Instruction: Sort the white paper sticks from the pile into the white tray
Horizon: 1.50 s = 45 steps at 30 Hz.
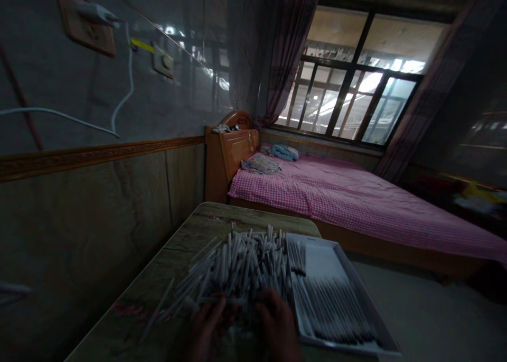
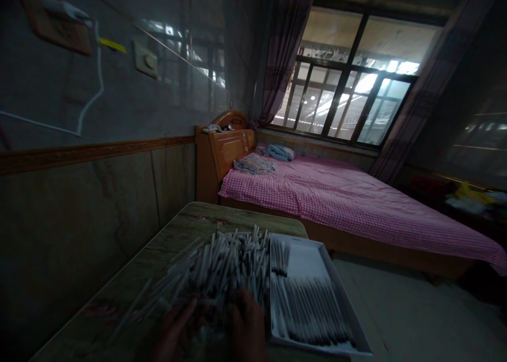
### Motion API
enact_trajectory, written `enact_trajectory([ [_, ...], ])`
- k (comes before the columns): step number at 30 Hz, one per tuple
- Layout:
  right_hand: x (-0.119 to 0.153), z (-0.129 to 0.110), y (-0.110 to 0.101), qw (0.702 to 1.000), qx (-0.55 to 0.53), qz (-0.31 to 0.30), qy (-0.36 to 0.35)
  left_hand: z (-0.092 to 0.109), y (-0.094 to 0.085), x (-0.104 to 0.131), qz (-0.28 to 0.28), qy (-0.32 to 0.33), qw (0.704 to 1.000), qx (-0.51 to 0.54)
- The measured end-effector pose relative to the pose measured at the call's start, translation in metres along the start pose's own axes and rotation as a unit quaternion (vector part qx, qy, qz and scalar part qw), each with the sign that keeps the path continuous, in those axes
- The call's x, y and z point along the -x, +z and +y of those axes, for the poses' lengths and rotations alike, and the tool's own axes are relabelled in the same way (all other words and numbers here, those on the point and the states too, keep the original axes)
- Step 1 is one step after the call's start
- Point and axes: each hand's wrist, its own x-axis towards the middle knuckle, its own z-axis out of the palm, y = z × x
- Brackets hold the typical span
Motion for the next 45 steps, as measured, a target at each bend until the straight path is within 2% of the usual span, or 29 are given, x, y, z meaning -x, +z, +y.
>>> enact_trajectory([
  [4,0.0,-0.006,0.01,0.993,-0.104,0.008,0.061,0.001,0.003,0.001,-0.003,0.002,1.0,-0.006],
  [8,0.002,-0.004,0.017,0.981,-0.174,0.017,0.078,0.001,0.003,0.002,-0.011,0.006,1.0,-0.024],
  [17,0.002,0.006,0.014,0.987,-0.133,0.003,0.091,-0.005,-0.002,-0.007,-0.03,0.012,0.998,-0.052],
  [26,0.006,0.008,0.01,0.999,-0.032,-0.012,0.019,-0.004,-0.002,-0.004,-0.037,0.027,0.996,-0.077],
  [29,0.009,0.015,0.012,0.999,0.024,-0.004,-0.023,-0.004,0.001,-0.004,-0.019,0.031,0.995,-0.088],
  [32,0.02,0.029,0.017,0.991,0.105,0.037,-0.079,-0.005,0.003,-0.003,-0.015,0.034,0.995,-0.095],
  [37,0.037,0.048,0.026,0.953,0.21,0.117,-0.186,-0.004,0.003,-0.001,-0.038,0.024,0.996,-0.082],
  [40,0.036,0.05,0.028,0.954,0.22,0.13,-0.155,-0.003,0.005,0.0,-0.028,0.019,0.996,-0.077],
  [42,0.034,0.051,0.026,0.958,0.223,0.113,-0.14,-0.005,0.006,0.0,-0.03,0.017,0.996,-0.081],
  [45,0.03,0.057,0.017,0.953,0.237,0.082,-0.17,-0.011,0.006,0.0,-0.044,0.025,0.995,-0.083],
])
